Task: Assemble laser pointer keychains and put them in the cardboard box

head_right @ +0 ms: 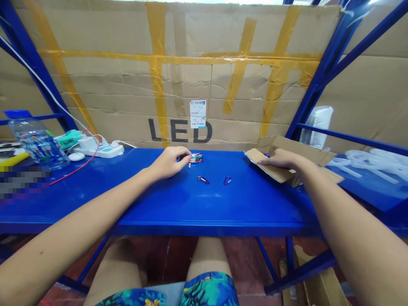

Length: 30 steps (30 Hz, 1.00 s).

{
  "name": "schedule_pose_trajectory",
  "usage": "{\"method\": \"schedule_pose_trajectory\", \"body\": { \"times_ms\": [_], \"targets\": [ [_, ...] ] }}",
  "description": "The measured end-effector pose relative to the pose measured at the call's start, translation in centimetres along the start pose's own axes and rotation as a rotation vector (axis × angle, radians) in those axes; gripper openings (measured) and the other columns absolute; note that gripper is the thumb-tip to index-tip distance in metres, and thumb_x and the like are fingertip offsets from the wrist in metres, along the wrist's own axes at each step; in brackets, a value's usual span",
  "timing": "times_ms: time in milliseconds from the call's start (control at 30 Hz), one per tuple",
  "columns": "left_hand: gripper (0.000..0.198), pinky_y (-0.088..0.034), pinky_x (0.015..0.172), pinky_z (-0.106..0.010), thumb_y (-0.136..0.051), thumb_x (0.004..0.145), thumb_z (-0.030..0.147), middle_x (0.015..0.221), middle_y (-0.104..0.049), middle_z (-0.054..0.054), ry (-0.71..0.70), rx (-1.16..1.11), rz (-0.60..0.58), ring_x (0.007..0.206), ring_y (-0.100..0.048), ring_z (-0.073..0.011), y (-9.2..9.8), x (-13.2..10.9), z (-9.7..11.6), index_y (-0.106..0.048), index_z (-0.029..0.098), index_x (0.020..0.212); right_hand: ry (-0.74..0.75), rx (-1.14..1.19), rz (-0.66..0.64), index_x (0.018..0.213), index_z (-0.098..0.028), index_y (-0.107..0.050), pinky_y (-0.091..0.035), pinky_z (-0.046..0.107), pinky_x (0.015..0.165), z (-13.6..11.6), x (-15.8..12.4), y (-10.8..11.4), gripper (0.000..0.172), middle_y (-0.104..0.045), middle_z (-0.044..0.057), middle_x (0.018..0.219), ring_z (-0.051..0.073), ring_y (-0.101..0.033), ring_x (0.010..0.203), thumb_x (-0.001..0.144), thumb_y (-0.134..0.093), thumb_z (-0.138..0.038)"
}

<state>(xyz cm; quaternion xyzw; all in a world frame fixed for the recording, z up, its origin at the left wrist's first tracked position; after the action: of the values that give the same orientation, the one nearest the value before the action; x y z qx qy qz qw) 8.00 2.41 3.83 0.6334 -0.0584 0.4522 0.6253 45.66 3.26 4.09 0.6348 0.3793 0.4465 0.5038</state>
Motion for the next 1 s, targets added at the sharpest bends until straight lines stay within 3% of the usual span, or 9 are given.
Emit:
{"method": "schedule_pose_trajectory", "body": {
  "times_ms": [100, 267, 433, 600, 700, 833, 1000],
  "targets": [
    [0.019, -0.046, 0.073, -0.030, -0.051, 0.094, 0.023, 0.091, -0.075, -0.005, -0.007, -0.006, 0.000, 0.078, -0.065, -0.0164, -0.1, 0.0, 0.2, -0.070, 0.018, 0.092, 0.087, -0.024, -0.192, 0.077, -0.008, -0.074, -0.038, 0.035, 0.064, -0.5, -0.1, -2.3, 0.031, -0.071, 0.022, 0.086, 0.022, -0.062, 0.070, 0.086, -0.069, -0.037],
    [0.017, -0.048, 0.074, -0.030, -0.052, 0.093, 0.020, 0.091, -0.074, -0.005, -0.025, -0.022, -0.039, 0.081, -0.066, -0.0171, -0.6, 0.5, 1.0, -0.069, 0.018, 0.092, 0.244, -0.197, -0.074, 0.090, -0.015, -0.074, -0.039, 0.032, 0.064, -2.5, -2.2, -3.1, 0.026, -0.073, 0.018, 0.093, 0.027, -0.067, 0.082, 0.092, -0.055, -0.034],
    [0.017, -0.049, 0.080, -0.032, -0.049, 0.093, 0.016, 0.094, -0.071, -0.007, -0.153, 0.015, -0.160, 0.087, -0.065, -0.0188, -2.3, 2.1, 3.7, -0.066, 0.017, 0.094, 0.409, -0.374, -0.004, 0.093, -0.014, -0.073, -0.044, 0.035, 0.070, -5.8, -5.3, -3.4, 0.028, -0.073, 0.020, 0.094, 0.031, -0.069, 0.087, 0.093, -0.048, -0.026],
    [0.022, -0.049, 0.087, -0.033, -0.043, 0.095, 0.010, 0.100, -0.070, -0.011, -0.287, 0.020, -0.227, 0.095, -0.064, -0.0206, -4.7, 5.7, 7.5, -0.065, 0.012, 0.101, 0.526, -0.357, 0.015, 0.097, -0.013, -0.074, -0.046, 0.035, 0.075, -8.2, -7.3, -3.3, 0.029, -0.074, 0.019, 0.096, 0.030, -0.070, 0.088, 0.094, -0.047, -0.023],
    [0.027, -0.049, 0.087, -0.033, -0.040, 0.094, 0.005, 0.103, -0.068, -0.013, -0.276, 0.066, -0.266, 0.097, -0.063, -0.0204, -6.6, 8.6, 8.9, -0.064, 0.010, 0.106, 0.549, -0.348, 0.041, 0.097, -0.011, -0.074, -0.046, 0.035, 0.071, -8.6, -8.4, -3.1, 0.030, -0.074, 0.018, 0.094, 0.029, -0.070, 0.084, 0.095, -0.047, -0.023],
    [0.025, -0.050, 0.081, -0.032, -0.046, 0.088, 0.004, 0.101, -0.070, -0.014, -0.173, 0.153, -0.458, 0.094, -0.065, -0.0225, -9.9, 11.7, 9.2, -0.067, 0.011, 0.099, 0.523, -0.354, 0.132, 0.099, -0.010, -0.072, -0.043, 0.033, 0.065, -8.0, -9.3, -3.0, 0.032, -0.073, 0.018, 0.099, 0.028, -0.069, 0.083, 0.098, -0.048, -0.031],
    [0.018, -0.052, 0.076, -0.032, -0.064, 0.084, 0.020, 0.099, -0.073, -0.015, -0.072, 0.181, -0.757, 0.090, -0.069, -0.0258, -13.2, 12.8, 9.2, -0.070, 0.012, 0.098, 0.542, -0.357, 0.224, 0.101, -0.011, -0.071, -0.037, 0.030, 0.056, -7.8, -10.2, -3.6, 0.027, -0.070, 0.014, 0.093, 0.025, -0.066, 0.079, 0.098, -0.051, -0.029]
  ]
}}
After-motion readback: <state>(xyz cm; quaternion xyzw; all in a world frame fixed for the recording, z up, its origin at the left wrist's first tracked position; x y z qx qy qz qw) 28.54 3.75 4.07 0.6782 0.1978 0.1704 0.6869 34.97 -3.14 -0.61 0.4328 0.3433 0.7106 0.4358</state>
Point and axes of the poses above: each hand's wrist, its own x-axis towards the middle knuckle, its own y-axis out of the back of the hand, z = x × y, the point moved 6 cm from there along x, towards the middle knuckle
